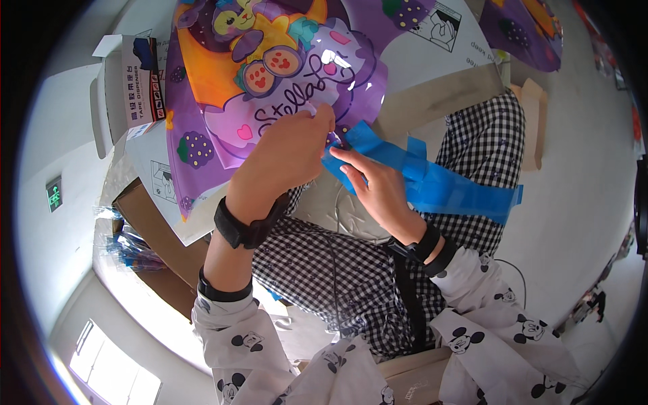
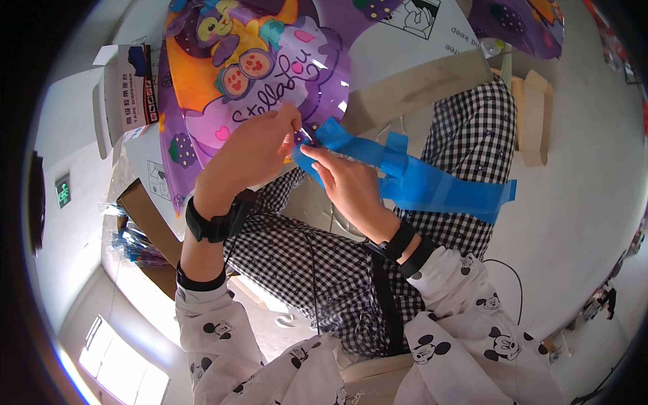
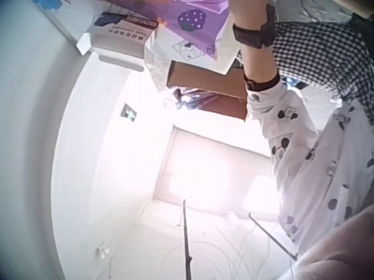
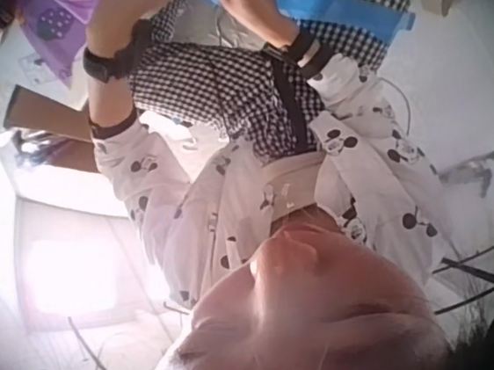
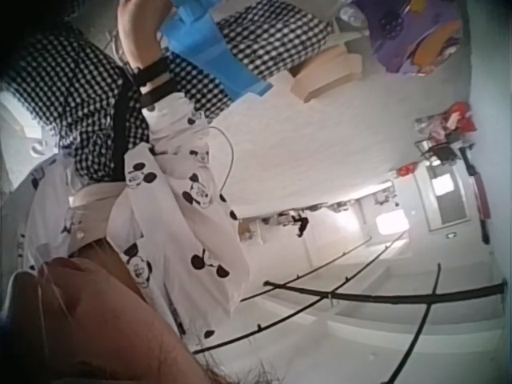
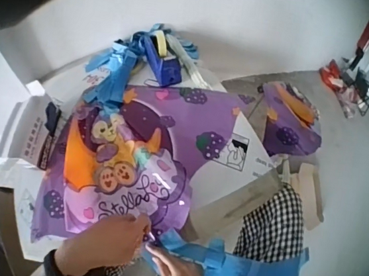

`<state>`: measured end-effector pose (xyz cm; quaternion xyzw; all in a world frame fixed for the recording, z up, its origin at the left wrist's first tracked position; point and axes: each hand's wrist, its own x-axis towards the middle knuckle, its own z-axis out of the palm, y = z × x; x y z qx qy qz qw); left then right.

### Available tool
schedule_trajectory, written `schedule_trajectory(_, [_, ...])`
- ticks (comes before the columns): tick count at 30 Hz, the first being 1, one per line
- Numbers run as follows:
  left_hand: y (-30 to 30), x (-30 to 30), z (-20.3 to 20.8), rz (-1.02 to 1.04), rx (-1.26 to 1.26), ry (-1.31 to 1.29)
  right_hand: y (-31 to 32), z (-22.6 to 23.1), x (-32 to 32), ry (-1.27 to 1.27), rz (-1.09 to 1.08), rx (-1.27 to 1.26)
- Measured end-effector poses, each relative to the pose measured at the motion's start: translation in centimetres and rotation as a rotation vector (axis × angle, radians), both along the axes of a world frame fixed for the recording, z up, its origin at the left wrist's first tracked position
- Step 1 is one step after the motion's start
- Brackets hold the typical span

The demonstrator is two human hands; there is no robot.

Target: Assembling a character-themed kite by attaching decorative blue streamers and plastic framing components.

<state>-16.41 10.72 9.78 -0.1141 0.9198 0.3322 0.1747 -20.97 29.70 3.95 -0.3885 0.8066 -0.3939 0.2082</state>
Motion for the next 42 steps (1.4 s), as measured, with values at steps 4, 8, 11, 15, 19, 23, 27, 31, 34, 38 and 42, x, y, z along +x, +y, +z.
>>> schedule_trajectory(4, [0.2,-0.4,-0.8,-0.05,-0.066,-0.016,0.0,-0.1,0.1,-0.01,-0.006,-0.012])
schedule_trajectory(8, [0.0,-0.5,-1.4,-0.061,-0.085,-0.03,0.1,-0.2,0.1,-0.005,-0.002,-0.004])
schedule_trajectory(11, [0.0,-0.6,-1.6,-0.055,-0.101,-0.045,0.2,-0.4,0.1,-0.007,0.002,-0.038])
schedule_trajectory(15, [0.1,-0.7,-1.6,-0.054,-0.115,-0.032,0.2,-0.6,0.1,0.009,-0.007,-0.043])
schedule_trajectory(19, [0.5,-0.9,-1.2,-0.065,-0.168,-0.043,0.2,-0.7,0.2,0.007,-0.002,-0.04])
schedule_trajectory(23, [1.0,-1.2,-1.0,-0.093,-0.226,0.027,0.2,-0.5,0.1,0.022,-0.004,-0.017])
schedule_trajectory(27, [1.4,-1.4,-1.0,-0.124,-0.269,0.033,0.2,-0.6,0.1,0.006,-0.013,-0.035])
schedule_trajectory(31, [2.0,-1.6,-1.2,-0.116,-0.325,0.033,0.3,-0.7,0.1,-0.004,-0.017,-0.058])
schedule_trajectory(34, [2.5,-1.7,-1.0,-0.164,-0.442,0.036,0.4,-0.5,0.2,-0.003,-0.017,-0.046])
schedule_trajectory(38, [2.9,-1.6,-1.1,-0.171,-0.503,0.052,0.3,-0.5,0.1,0.036,-0.008,-0.043])
schedule_trajectory(42, [3.1,-1.7,-1.4,-0.169,-0.582,0.063,0.2,-0.1,-0.1,0.058,-0.016,-0.068])
